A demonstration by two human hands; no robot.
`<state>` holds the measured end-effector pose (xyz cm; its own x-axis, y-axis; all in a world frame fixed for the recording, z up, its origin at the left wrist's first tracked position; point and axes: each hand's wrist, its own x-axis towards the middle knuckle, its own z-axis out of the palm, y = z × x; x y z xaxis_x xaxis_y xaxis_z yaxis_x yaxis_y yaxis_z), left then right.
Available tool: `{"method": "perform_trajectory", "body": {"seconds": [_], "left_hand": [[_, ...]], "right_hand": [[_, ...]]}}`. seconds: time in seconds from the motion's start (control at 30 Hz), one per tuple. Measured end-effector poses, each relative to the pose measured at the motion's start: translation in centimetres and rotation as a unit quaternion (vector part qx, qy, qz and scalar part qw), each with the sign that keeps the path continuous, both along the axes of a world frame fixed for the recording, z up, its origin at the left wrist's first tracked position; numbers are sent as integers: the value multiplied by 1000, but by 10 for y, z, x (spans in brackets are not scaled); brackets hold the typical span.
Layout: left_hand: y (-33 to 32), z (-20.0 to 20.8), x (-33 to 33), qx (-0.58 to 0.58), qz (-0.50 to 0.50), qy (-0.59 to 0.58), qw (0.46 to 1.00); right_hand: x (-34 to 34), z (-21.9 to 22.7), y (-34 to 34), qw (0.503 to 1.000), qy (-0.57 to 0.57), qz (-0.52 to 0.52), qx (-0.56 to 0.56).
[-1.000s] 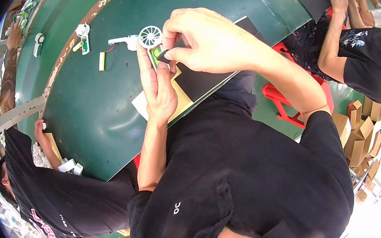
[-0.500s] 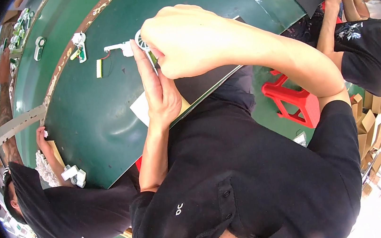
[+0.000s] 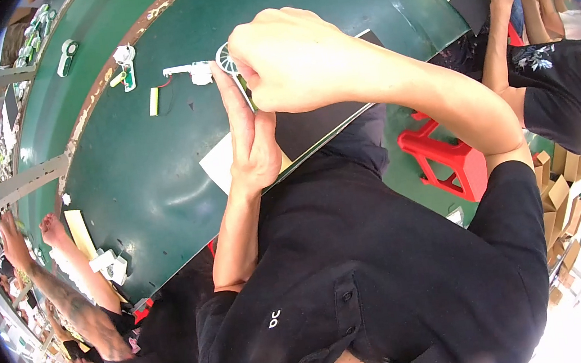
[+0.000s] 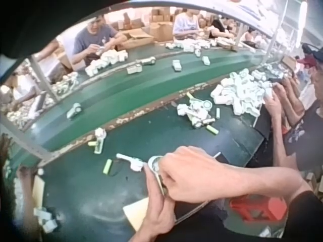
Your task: The person assembles small handheld electric fans by hand, combining fan components, circuit boards, plastic casings, and fan blades.
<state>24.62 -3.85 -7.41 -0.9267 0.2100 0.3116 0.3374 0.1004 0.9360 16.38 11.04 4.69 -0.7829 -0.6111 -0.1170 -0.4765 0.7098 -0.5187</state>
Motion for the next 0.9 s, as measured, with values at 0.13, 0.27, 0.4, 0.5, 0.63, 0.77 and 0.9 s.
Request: {"method": "perform_trajectory", "body": {"seconds": [0.13,0.27,0.4,0.5,0.63,0.77,0.9], "left_hand": [[0,2,1,-27,10,-8,1000],[-1,2,-3,-67,30,16,997],[0,7,-3,-86,40,6,995],[-3,10,-2,-29,37,-53,997],[-5,4,-2,-17,37,-41,998],[-7,6,3,80,28,-110,990],[-7,20,1,169,22,-142,975]], "right_hand": [[3,4,-2,998,-50,-25,-9],[5,-24,2,994,-15,-28,-100],[14,-25,-4,989,91,-31,-112],[12,-28,-5,986,9,-45,-158],[15,-42,-5,969,-58,-81,-224],[19,-50,-5,964,-23,-91,-250],[16,-59,-5,941,-52,-93,-322]]}}
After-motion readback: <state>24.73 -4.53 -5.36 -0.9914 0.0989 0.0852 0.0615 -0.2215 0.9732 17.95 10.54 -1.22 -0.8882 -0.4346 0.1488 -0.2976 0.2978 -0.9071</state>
